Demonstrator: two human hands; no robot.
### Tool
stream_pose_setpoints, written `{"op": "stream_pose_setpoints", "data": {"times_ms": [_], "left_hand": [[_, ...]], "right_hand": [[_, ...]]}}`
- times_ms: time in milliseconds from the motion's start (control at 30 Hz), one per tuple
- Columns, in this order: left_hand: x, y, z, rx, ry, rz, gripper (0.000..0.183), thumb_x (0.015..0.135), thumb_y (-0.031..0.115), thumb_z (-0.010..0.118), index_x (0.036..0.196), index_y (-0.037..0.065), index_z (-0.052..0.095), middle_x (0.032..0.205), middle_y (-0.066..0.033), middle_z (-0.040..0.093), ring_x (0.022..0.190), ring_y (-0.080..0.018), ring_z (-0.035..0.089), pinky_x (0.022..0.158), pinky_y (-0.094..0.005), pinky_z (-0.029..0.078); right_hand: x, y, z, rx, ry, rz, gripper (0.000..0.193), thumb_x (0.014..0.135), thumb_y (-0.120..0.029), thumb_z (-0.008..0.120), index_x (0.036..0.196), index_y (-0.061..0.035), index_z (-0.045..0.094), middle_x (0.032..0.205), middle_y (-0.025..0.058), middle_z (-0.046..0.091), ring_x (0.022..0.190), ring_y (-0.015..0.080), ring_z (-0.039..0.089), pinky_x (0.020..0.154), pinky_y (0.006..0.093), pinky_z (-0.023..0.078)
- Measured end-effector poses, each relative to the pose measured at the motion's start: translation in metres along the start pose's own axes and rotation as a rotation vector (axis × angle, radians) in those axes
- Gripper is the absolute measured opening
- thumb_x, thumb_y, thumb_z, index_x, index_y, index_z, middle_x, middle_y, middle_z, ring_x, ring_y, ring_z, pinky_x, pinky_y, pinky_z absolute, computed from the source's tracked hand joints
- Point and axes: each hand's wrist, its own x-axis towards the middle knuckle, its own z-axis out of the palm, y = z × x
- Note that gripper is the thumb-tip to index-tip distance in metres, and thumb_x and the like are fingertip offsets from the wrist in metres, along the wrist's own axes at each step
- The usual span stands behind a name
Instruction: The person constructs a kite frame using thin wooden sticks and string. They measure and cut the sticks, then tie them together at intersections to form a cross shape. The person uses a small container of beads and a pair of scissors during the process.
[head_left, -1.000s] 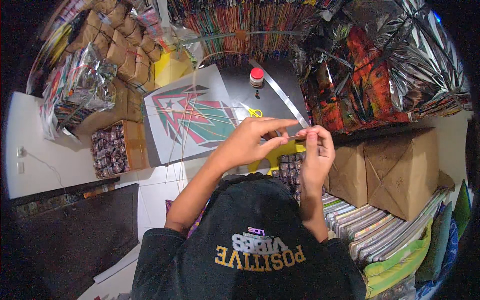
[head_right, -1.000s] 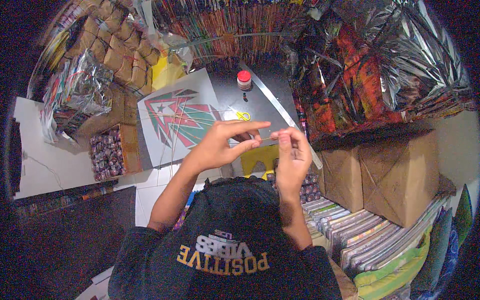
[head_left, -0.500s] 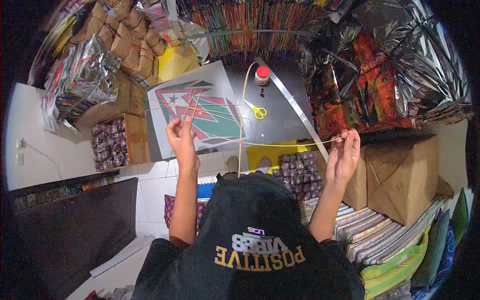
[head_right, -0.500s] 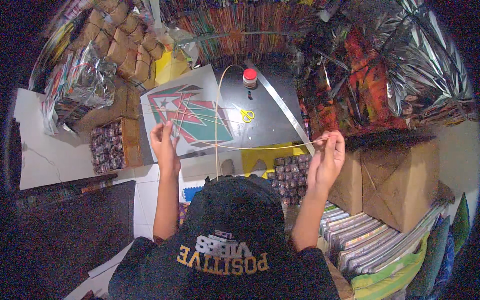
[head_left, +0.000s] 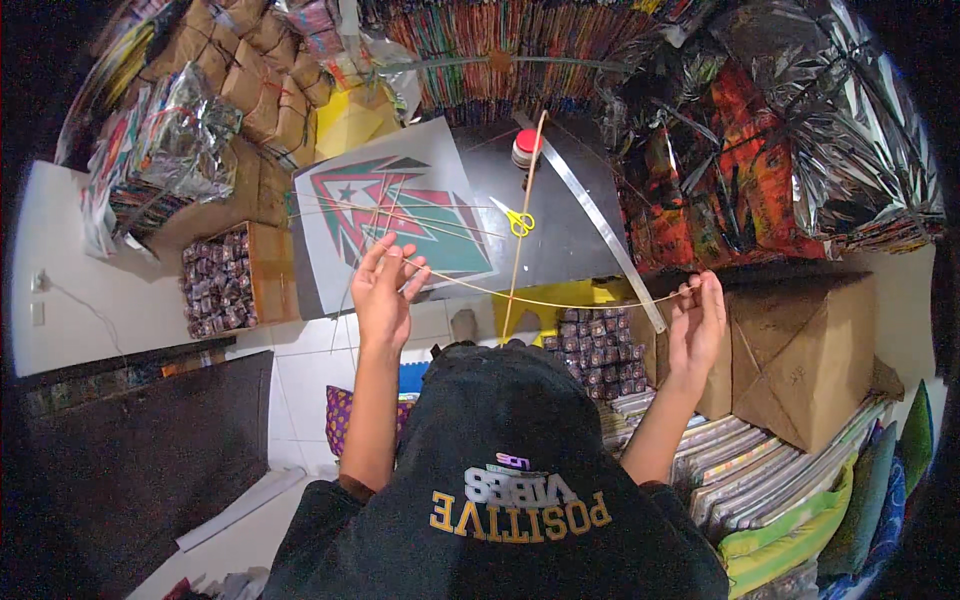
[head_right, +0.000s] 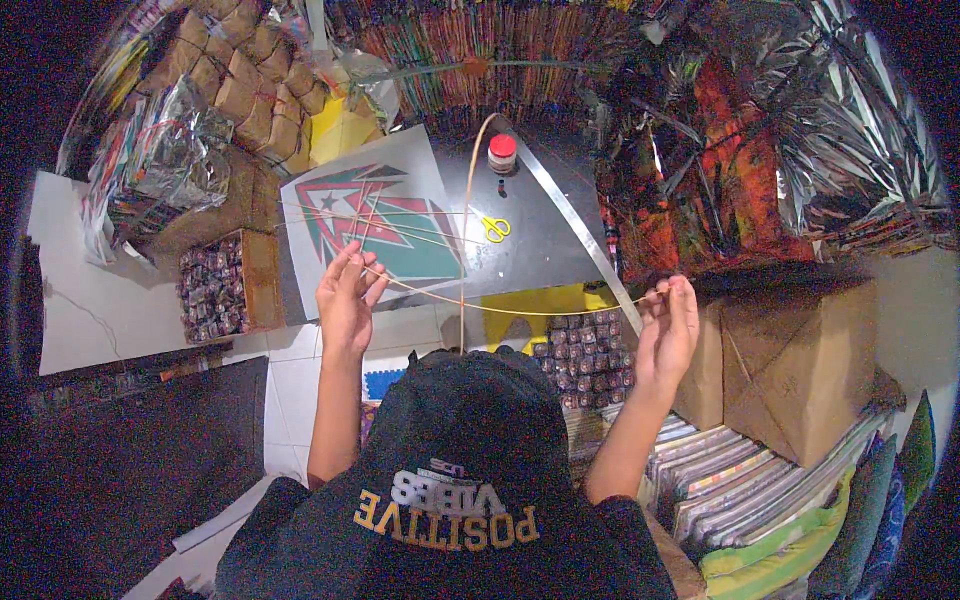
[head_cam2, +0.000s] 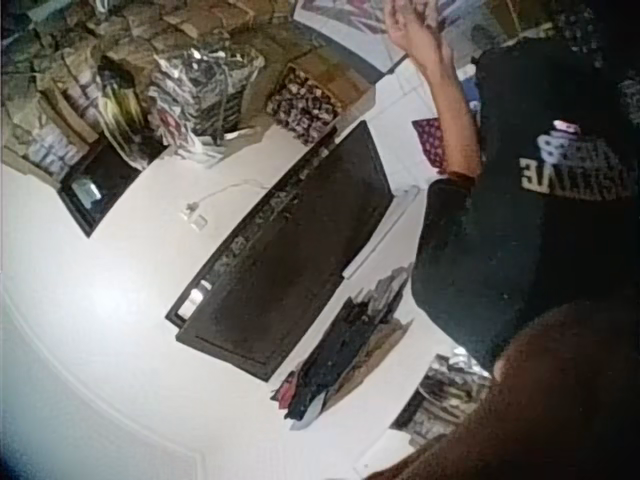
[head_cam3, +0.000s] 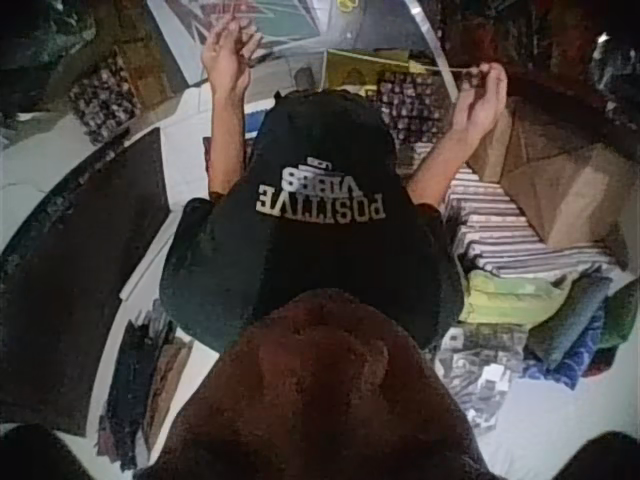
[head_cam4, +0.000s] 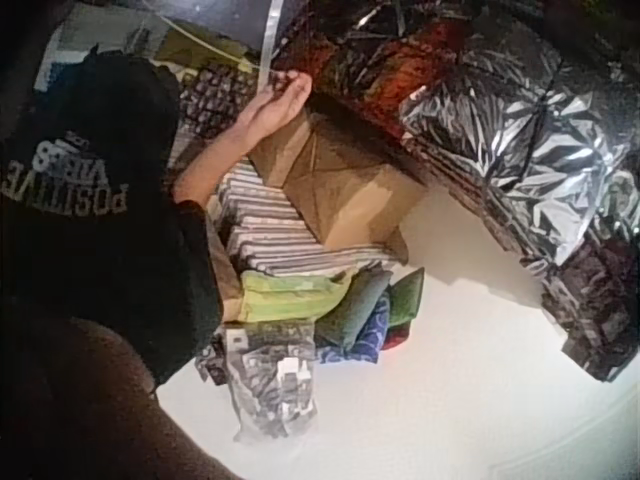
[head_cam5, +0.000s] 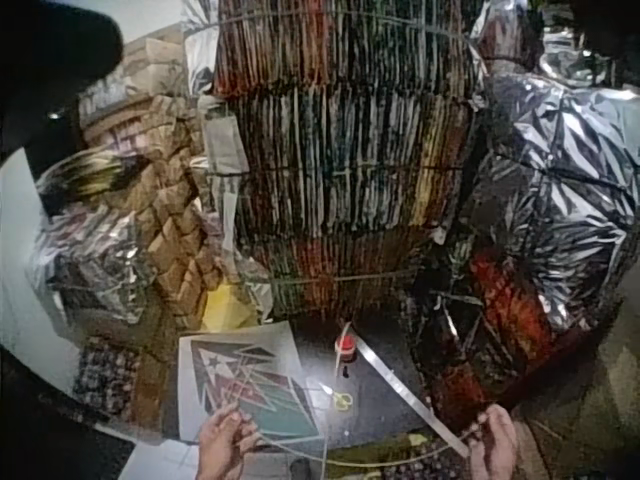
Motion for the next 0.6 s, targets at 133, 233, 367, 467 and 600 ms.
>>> {"op": "stream_pose_setpoints", "data": {"times_ms": [133, 233, 367, 467, 600], "left_hand": [[-0.009, 0.001, 0.004, 0.039, -0.022, -0.013, 0.036, 0.100, 0.014, 0.070, 0.132, 0.002, 0.058, 0.107, -0.0095, 0.070, 0.092, -0.0196, 0.073, 0.079, -0.0326, 0.066], [-0.015, -0.002, 0.004, 0.011, -0.024, -0.016, 0.036, 0.100, 0.012, 0.069, 0.132, 0.001, 0.056, 0.107, -0.0119, 0.070, 0.093, -0.0214, 0.073, 0.081, -0.0353, 0.066], [-0.017, -0.007, 0.004, -0.011, 0.018, -0.030, 0.037, 0.101, 0.010, 0.067, 0.133, -0.001, 0.052, 0.109, -0.0156, 0.068, 0.092, -0.0250, 0.074, 0.082, -0.0388, 0.067], [-0.019, -0.008, 0.006, -0.040, 0.037, -0.050, 0.037, 0.101, 0.009, 0.066, 0.133, -0.001, 0.050, 0.109, -0.0159, 0.068, 0.091, -0.0253, 0.074, 0.082, -0.0381, 0.067], [-0.023, -0.006, 0.011, -0.062, 0.051, -0.070, 0.038, 0.101, 0.009, 0.065, 0.134, -0.002, 0.049, 0.106, -0.0164, 0.069, 0.090, -0.0251, 0.074, 0.082, -0.0367, 0.067]], "right_hand": [[-0.008, -0.011, 0.028, -0.252, 0.242, 0.002, 0.033, 0.106, -0.020, 0.060, 0.135, -0.0044, 0.059, 0.124, 0.0101, 0.068, 0.113, 0.0197, 0.063, 0.098, 0.0347, 0.047], [-0.005, -0.004, 0.016, -0.354, 0.196, -0.085, 0.040, 0.107, -0.021, 0.059, 0.143, -0.0036, 0.055, 0.134, 0.0133, 0.065, 0.124, 0.0212, 0.059, 0.103, 0.0348, 0.044], [-0.009, 0.002, 0.026, -0.571, 0.310, -0.183, 0.038, 0.105, -0.017, 0.061, 0.140, -0.0033, 0.056, 0.119, 0.0092, 0.068, 0.110, 0.0181, 0.064, 0.096, 0.0325, 0.049], [-0.017, 0.004, 0.036, -0.501, 0.281, -0.148, 0.041, 0.103, -0.011, 0.064, 0.141, -0.0029, 0.052, 0.107, 0.0066, 0.066, 0.097, 0.0159, 0.065, 0.090, 0.0308, 0.053], [-0.018, 0.017, 0.042, -0.301, 0.265, -0.181, 0.053, 0.099, -0.006, 0.069, 0.145, -0.0029, 0.043, 0.105, 0.0106, 0.067, 0.082, 0.0165, 0.067, 0.076, 0.0306, 0.057]]}}
